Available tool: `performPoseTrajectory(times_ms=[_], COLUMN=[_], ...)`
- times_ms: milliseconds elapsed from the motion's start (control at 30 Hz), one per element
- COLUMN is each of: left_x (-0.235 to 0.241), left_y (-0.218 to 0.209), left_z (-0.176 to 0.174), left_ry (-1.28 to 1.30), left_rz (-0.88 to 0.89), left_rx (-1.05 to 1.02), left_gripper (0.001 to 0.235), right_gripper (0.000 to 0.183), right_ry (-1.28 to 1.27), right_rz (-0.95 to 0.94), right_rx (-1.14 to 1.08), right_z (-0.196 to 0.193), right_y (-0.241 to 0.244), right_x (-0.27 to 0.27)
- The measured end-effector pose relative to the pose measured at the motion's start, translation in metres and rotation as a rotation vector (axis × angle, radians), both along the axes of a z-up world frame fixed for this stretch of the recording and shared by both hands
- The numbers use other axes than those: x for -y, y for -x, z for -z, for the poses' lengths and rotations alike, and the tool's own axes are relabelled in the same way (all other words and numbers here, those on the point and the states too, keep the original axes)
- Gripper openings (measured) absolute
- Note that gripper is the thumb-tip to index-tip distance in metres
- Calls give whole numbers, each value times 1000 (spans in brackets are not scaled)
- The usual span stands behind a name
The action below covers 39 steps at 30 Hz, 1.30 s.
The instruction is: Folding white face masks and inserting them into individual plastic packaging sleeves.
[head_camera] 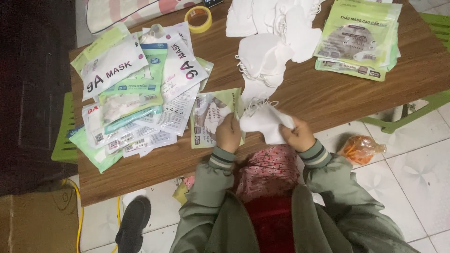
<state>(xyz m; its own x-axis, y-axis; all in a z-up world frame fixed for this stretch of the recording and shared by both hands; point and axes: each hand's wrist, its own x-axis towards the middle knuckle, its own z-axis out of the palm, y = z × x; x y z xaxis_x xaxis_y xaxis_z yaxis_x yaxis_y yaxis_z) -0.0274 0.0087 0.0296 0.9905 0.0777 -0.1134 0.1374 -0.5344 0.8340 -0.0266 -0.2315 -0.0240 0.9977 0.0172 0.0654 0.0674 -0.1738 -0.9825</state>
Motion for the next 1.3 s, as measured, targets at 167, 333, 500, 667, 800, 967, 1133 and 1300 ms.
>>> performPoseTrajectory(times_ms=[167,333,500,667,800,967,1133,1300], left_x=[11,16,11,-2,-5,-10,-13,-17], left_y=[5,7,10,2,-10,-9,-7,-2], left_z=[-2,37,30,52,72,72,72,73], left_ry=[-161,-384,-329,-220,-95,-9,96,243], left_rz=[73,119,90,49,18,-10,-39,-85], left_rx=[29,389,440,361,320,352,394,458], left_gripper=[49,41,37,35,35,32,29,26], right_gripper=[39,42,39,45,56,51,46,54], right_ry=[-20,-55,-2,-154,-666,-766,-654,-349], right_rz=[-96,-93,-22,23,-28,-166,-300,-348], right_rx=[-79,-133,-111,-161,-313,-465,-505,-350], right_z=[11,11,-6,-26,-35,-16,12,27], right_y=[-3,-6,-13,-16,-20,-15,-38,-50], right_x=[1,-5,-9,0,-6,-46,-67,-66])
